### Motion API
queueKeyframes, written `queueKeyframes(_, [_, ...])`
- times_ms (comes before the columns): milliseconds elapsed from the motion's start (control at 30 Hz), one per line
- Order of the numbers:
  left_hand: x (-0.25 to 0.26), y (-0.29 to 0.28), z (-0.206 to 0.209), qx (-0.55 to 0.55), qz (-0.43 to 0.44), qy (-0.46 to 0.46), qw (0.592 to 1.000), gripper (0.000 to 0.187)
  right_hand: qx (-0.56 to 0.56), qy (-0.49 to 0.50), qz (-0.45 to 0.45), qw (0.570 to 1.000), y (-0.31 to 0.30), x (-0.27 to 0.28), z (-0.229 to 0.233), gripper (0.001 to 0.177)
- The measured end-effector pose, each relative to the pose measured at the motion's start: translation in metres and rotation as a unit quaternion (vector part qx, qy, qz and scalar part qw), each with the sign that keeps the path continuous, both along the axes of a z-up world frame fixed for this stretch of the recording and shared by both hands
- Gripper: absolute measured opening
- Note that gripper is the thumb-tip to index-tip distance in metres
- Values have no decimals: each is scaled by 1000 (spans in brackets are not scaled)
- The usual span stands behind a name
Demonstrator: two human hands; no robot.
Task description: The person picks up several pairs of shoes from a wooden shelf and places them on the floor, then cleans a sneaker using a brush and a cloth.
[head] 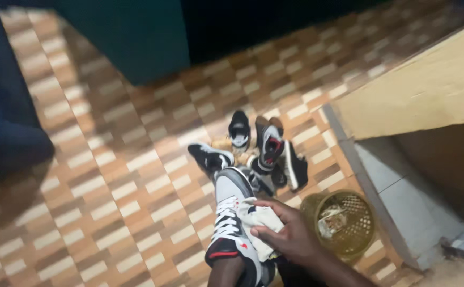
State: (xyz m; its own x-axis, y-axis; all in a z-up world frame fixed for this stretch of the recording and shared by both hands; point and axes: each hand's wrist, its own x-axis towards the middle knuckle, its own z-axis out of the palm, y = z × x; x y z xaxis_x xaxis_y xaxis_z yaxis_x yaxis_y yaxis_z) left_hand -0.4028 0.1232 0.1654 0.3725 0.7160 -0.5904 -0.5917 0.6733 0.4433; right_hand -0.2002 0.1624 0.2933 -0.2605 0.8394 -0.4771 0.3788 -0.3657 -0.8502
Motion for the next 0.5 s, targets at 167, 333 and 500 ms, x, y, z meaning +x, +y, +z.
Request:
queueKeyframes(167, [14,10,121,45,-29,-4,999,41,396,-297,-29,869,-37,17,56,84])
queueKeyframes(333, [39,22,208,97,-52,9,994,41,27,155,-346,925,-56,59,53,51])
queueKeyframes(500, [71,30,260,170,-55,31,984,42,10,123,-505,854,-21,135,124,52])
